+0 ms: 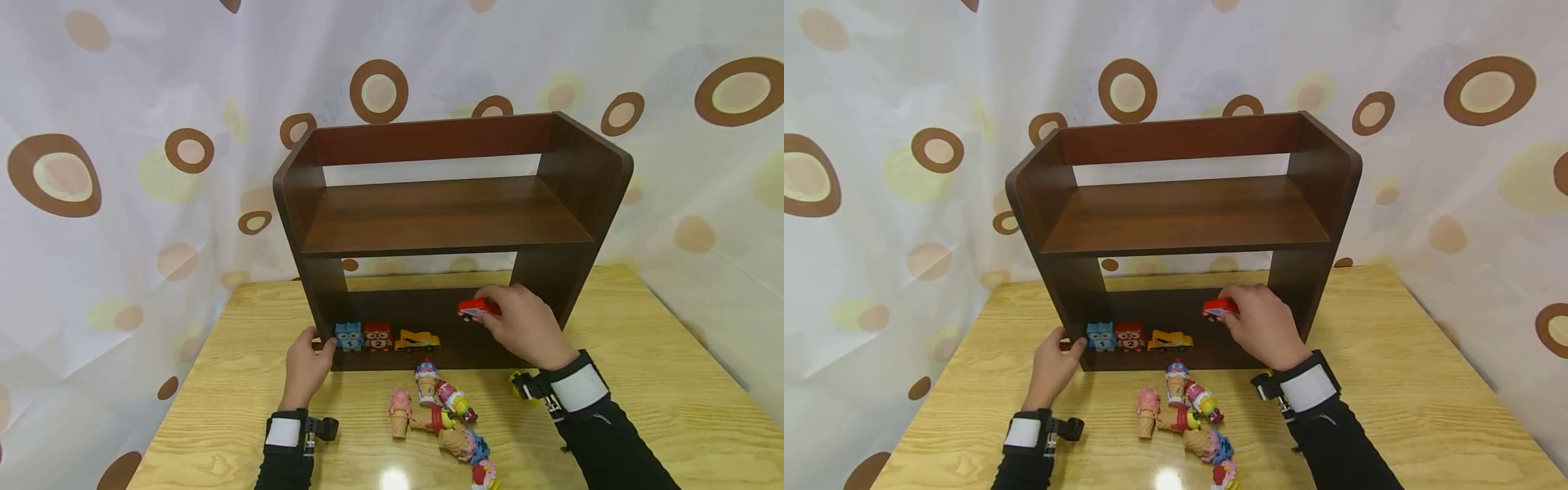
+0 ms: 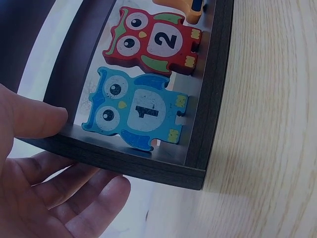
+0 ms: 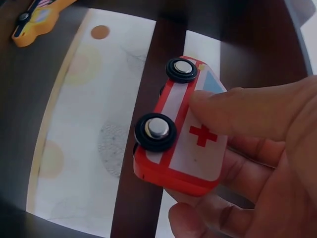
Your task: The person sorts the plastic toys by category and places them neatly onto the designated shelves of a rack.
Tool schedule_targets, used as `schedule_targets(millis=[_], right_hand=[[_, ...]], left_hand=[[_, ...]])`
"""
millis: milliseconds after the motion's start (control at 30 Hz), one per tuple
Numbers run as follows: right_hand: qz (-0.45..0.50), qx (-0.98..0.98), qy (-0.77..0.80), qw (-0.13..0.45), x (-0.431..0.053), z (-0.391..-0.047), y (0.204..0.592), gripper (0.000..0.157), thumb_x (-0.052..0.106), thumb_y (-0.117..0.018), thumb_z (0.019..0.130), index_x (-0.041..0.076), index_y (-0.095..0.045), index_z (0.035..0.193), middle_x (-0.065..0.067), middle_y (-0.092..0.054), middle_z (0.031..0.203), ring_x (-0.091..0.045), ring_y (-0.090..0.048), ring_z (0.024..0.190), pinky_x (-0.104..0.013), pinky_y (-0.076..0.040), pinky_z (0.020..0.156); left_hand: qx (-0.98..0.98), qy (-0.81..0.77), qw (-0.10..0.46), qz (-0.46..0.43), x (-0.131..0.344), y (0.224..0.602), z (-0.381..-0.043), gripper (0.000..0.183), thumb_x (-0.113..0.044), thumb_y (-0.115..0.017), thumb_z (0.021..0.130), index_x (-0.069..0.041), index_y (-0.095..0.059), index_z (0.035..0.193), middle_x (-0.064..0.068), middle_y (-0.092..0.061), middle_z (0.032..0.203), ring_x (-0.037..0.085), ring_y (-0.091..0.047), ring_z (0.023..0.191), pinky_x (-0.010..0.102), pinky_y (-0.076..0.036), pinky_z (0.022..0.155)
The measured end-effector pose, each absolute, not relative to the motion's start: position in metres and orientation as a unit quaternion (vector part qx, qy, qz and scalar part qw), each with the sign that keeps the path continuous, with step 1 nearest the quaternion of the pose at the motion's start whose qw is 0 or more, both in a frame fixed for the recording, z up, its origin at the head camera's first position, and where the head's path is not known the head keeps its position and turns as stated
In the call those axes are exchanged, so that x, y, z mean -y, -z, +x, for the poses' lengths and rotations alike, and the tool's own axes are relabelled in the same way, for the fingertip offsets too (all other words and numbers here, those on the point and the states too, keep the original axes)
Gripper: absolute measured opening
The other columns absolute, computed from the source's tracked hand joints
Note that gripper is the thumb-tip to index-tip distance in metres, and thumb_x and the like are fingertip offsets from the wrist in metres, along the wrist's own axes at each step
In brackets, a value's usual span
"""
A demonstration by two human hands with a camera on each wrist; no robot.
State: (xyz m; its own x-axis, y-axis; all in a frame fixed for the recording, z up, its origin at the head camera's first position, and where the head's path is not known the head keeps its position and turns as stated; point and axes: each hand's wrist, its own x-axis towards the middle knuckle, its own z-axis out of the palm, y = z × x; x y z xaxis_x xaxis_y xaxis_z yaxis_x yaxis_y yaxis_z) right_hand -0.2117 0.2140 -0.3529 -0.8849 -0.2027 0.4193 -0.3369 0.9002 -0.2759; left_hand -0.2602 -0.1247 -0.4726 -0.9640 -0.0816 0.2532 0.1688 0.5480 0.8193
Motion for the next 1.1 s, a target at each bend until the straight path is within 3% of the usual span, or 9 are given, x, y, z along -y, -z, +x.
schedule_targets(millis=[200, 433, 733, 1100], right_hand=[[0.154, 0.953, -0.174, 0.193, -0.215, -0.223, 0.363, 0.026, 0.017, -0.073, 0.081, 0.006, -0.067, 0.104, -0.012, -0.071, 0.09, -0.022, -0.057, 0.071, -0.04, -0.05, 0.06], [0.162, 0.956, -0.18, 0.163, -0.214, -0.24, 0.381, 0.019, 0.016, -0.072, 0.082, 0.009, -0.068, 0.099, -0.008, -0.069, 0.085, -0.016, -0.053, 0.062, -0.033, -0.045, 0.054], [0.169, 0.958, -0.176, 0.152, -0.211, -0.251, 0.393, 0.018, 0.014, -0.072, 0.082, 0.009, -0.069, 0.099, -0.009, -0.07, 0.085, -0.014, -0.053, 0.061, -0.032, -0.045, 0.053], [0.148, 0.97, -0.172, 0.085, -0.209, -0.272, 0.42, 0.018, 0.015, -0.07, 0.082, 0.008, -0.067, 0.099, -0.009, -0.068, 0.087, -0.018, -0.055, 0.068, -0.037, -0.047, 0.059]], left_hand=[[0.871, 0.473, 0.13, -0.024, 0.126, 0.473, -0.26, 0.029, -0.021, -0.06, 0.092, -0.002, -0.06, 0.114, 0.019, -0.063, 0.117, 0.032, -0.063, 0.096, 0.045, -0.056, 0.072], [0.87, 0.474, 0.129, -0.025, 0.125, 0.474, -0.26, 0.03, -0.021, -0.061, 0.091, -0.002, -0.06, 0.114, 0.02, -0.063, 0.117, 0.032, -0.063, 0.096, 0.044, -0.056, 0.072], [0.871, 0.474, 0.129, -0.023, 0.124, 0.474, -0.261, 0.03, -0.022, -0.061, 0.091, -0.003, -0.06, 0.115, 0.019, -0.063, 0.117, 0.031, -0.063, 0.096, 0.044, -0.056, 0.073], [0.87, 0.472, 0.139, -0.024, 0.124, 0.474, -0.261, 0.031, -0.022, -0.061, 0.091, -0.003, -0.06, 0.115, 0.019, -0.064, 0.116, 0.031, -0.063, 0.095, 0.046, -0.055, 0.074]])
